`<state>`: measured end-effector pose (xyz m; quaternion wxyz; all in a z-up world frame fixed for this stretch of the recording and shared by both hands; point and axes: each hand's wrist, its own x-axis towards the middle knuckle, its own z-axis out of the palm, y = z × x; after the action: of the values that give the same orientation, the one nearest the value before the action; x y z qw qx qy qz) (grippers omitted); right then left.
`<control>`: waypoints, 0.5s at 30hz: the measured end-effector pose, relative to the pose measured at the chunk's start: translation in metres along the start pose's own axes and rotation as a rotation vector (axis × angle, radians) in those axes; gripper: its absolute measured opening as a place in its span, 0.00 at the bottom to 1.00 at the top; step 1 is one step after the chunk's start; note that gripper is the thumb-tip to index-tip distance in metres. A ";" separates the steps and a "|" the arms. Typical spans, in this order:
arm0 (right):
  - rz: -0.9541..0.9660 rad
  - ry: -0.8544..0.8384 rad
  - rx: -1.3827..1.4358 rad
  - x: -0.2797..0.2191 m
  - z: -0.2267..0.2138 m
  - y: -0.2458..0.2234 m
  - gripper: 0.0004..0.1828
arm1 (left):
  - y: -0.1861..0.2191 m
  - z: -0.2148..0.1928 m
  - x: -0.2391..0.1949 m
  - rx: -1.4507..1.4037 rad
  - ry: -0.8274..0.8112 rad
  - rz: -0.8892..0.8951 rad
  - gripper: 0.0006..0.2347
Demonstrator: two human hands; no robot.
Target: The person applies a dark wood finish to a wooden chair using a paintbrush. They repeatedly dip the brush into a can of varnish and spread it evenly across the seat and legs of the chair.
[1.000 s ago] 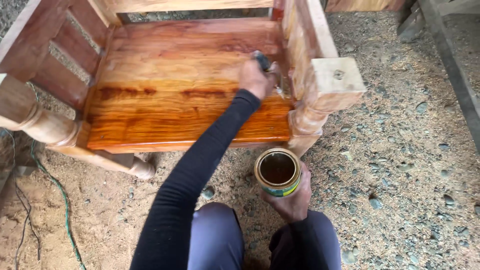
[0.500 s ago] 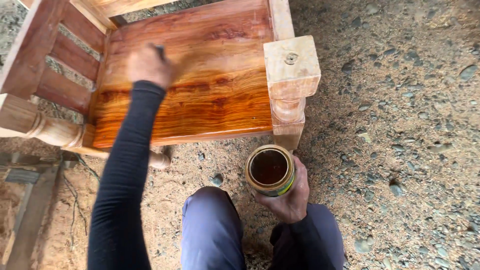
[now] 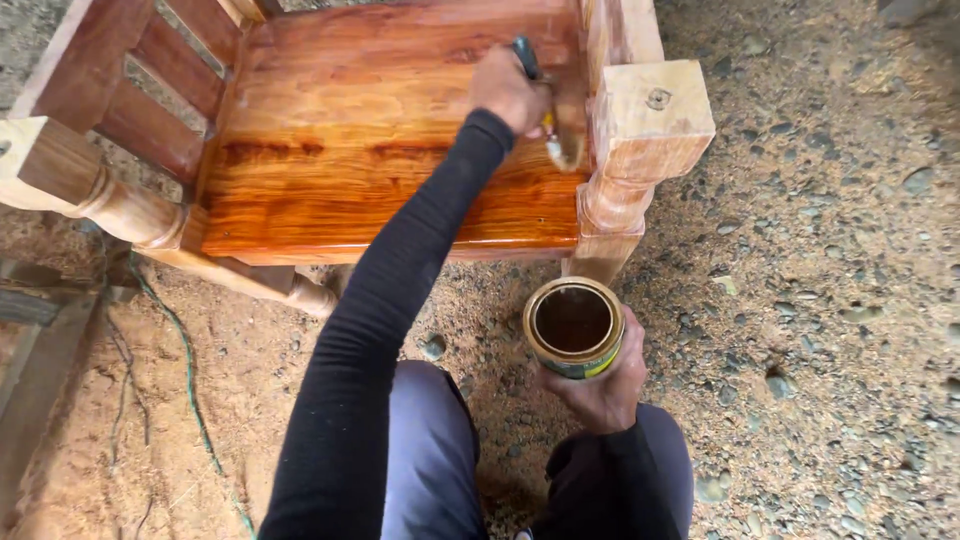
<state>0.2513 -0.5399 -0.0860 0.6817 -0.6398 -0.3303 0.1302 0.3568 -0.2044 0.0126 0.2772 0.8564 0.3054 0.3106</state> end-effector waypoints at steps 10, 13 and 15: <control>-0.112 -0.052 -0.363 0.008 0.012 -0.019 0.50 | -0.041 0.010 0.040 -0.590 -0.029 -0.339 0.10; -0.054 -0.061 -0.377 0.011 0.013 -0.014 0.48 | -0.052 0.034 0.073 -0.612 0.089 -0.375 0.10; -0.061 -0.039 -0.430 0.013 0.012 -0.007 0.48 | -0.055 0.048 0.095 -0.645 0.124 -0.419 0.09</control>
<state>0.2519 -0.5237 -0.0763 0.5267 -0.7575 -0.3826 0.0484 0.4299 -0.1160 -0.0209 0.5704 0.6241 0.3765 0.3787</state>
